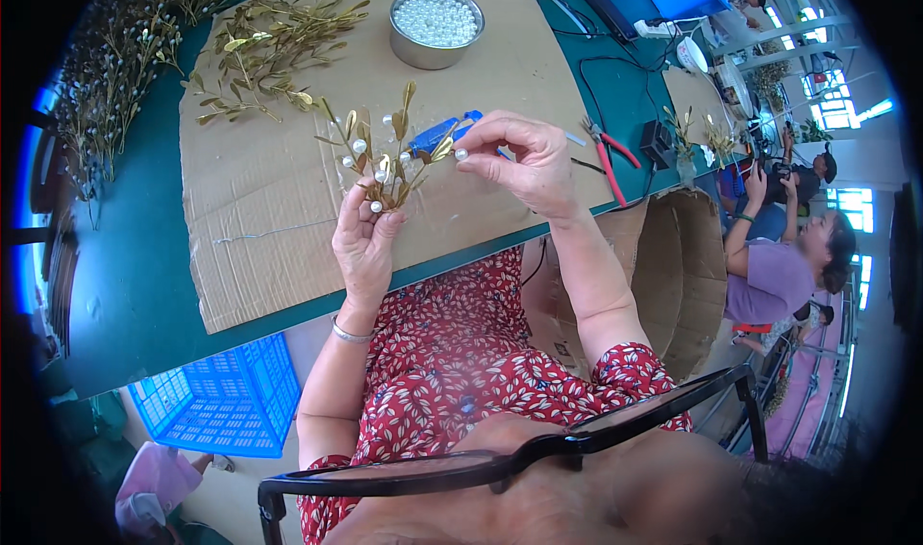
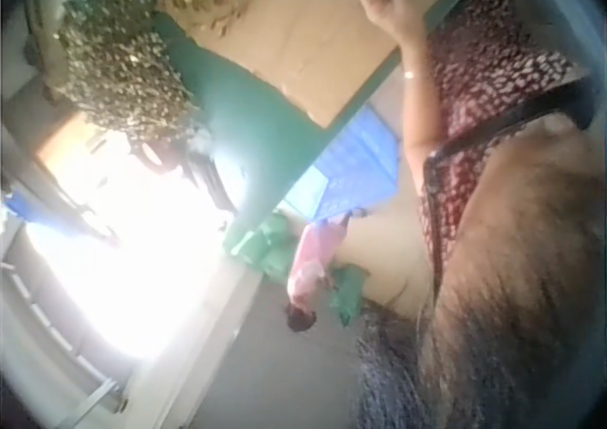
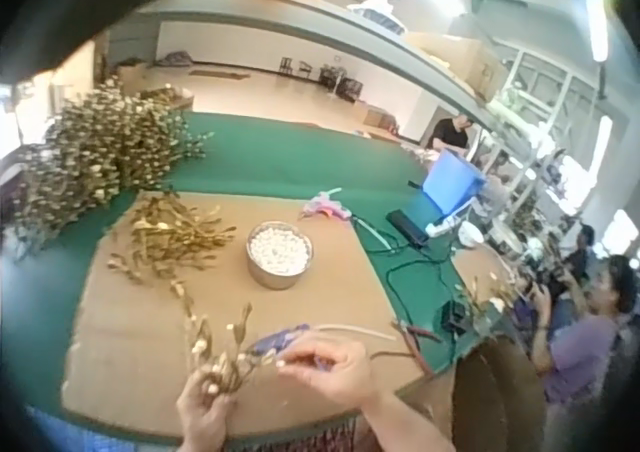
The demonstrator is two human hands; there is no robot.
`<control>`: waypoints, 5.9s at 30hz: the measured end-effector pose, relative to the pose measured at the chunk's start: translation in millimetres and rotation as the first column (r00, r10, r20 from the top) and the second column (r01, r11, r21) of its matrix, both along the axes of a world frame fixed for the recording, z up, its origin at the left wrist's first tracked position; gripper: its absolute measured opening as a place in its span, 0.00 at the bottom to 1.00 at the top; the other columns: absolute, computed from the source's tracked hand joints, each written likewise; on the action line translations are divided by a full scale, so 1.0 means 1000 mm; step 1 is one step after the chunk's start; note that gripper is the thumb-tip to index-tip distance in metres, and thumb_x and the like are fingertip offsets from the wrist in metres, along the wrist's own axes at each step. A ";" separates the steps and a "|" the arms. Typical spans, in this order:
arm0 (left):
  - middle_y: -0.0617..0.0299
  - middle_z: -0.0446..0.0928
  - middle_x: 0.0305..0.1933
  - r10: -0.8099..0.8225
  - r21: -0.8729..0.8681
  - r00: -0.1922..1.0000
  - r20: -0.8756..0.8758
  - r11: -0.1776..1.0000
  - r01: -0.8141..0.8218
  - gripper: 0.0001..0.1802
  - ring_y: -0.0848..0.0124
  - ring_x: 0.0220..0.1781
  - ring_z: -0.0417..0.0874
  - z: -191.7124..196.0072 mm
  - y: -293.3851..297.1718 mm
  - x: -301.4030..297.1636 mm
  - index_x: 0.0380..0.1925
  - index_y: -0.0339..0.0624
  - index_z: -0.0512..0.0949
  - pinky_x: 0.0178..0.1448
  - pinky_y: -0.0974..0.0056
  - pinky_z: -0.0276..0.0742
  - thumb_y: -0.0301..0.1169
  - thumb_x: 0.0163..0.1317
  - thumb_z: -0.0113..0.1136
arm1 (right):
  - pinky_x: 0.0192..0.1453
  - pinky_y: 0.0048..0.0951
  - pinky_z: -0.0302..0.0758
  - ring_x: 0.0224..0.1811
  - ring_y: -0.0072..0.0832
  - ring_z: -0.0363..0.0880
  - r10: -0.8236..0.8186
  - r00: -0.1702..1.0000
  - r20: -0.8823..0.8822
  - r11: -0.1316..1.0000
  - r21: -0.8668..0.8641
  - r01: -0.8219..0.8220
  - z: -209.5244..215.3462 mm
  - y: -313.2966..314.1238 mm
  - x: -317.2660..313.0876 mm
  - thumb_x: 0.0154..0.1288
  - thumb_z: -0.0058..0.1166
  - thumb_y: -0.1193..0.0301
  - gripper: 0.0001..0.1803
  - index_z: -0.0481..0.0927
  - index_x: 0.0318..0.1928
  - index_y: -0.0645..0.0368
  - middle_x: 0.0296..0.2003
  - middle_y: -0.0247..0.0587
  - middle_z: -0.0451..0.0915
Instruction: The person trims artificial plant stems using pliers, applies hot glue using a glue gun, and attaches faux pearls onto the stems by hand.
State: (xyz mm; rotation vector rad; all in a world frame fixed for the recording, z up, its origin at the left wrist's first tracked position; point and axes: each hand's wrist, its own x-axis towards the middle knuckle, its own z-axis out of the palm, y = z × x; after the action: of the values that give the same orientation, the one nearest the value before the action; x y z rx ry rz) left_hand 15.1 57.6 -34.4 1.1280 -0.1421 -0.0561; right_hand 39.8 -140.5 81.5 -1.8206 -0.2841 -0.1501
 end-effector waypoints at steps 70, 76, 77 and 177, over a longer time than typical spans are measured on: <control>0.59 0.75 0.46 -0.044 0.023 0.999 -0.020 0.999 0.045 0.29 0.80 0.41 0.73 0.018 -0.004 0.008 0.65 0.40 0.54 0.45 0.76 0.69 0.20 0.65 0.48 | 0.39 0.14 0.71 0.34 0.13 0.73 -0.147 0.987 -0.058 0.952 0.262 0.157 -0.012 0.013 -0.018 0.58 0.59 0.79 0.13 0.76 0.44 0.63 0.32 0.28 0.76; 0.56 0.75 0.43 -0.083 -0.048 0.996 0.034 0.995 0.084 0.34 0.81 0.35 0.70 0.037 -0.005 0.005 0.68 0.46 0.45 0.41 0.76 0.68 0.19 0.65 0.46 | 0.41 0.17 0.71 0.36 0.15 0.74 -0.092 0.954 -0.287 0.986 0.109 0.127 -0.044 0.032 -0.049 0.62 0.56 0.74 0.08 0.79 0.40 0.64 0.35 0.30 0.78; 0.55 0.76 0.43 -0.063 -0.029 0.997 0.052 0.997 0.065 0.35 0.82 0.33 0.69 0.042 -0.005 0.004 0.68 0.46 0.44 0.40 0.77 0.68 0.19 0.65 0.46 | 0.42 0.18 0.71 0.36 0.15 0.74 -0.087 0.956 -0.280 0.981 0.143 0.131 -0.050 0.040 -0.050 0.62 0.56 0.74 0.09 0.78 0.41 0.65 0.36 0.31 0.79; 0.67 0.68 0.23 -0.560 -0.882 0.761 0.328 0.107 0.459 0.29 0.81 0.22 0.65 0.014 0.052 -0.014 0.58 0.21 0.59 0.25 0.75 0.61 0.20 0.57 0.55 | 0.26 0.23 0.61 0.22 0.19 0.67 -0.046 0.989 0.142 0.990 0.138 0.027 -0.027 0.043 -0.046 0.61 0.57 0.73 0.10 0.75 0.25 0.64 0.19 0.35 0.71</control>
State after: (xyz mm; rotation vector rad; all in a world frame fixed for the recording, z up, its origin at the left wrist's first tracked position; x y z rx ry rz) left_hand 0.7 109.9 -20.7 -0.2272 -0.4337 -0.6019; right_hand -5.9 -97.8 54.8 -1.6834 -0.3349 -0.3213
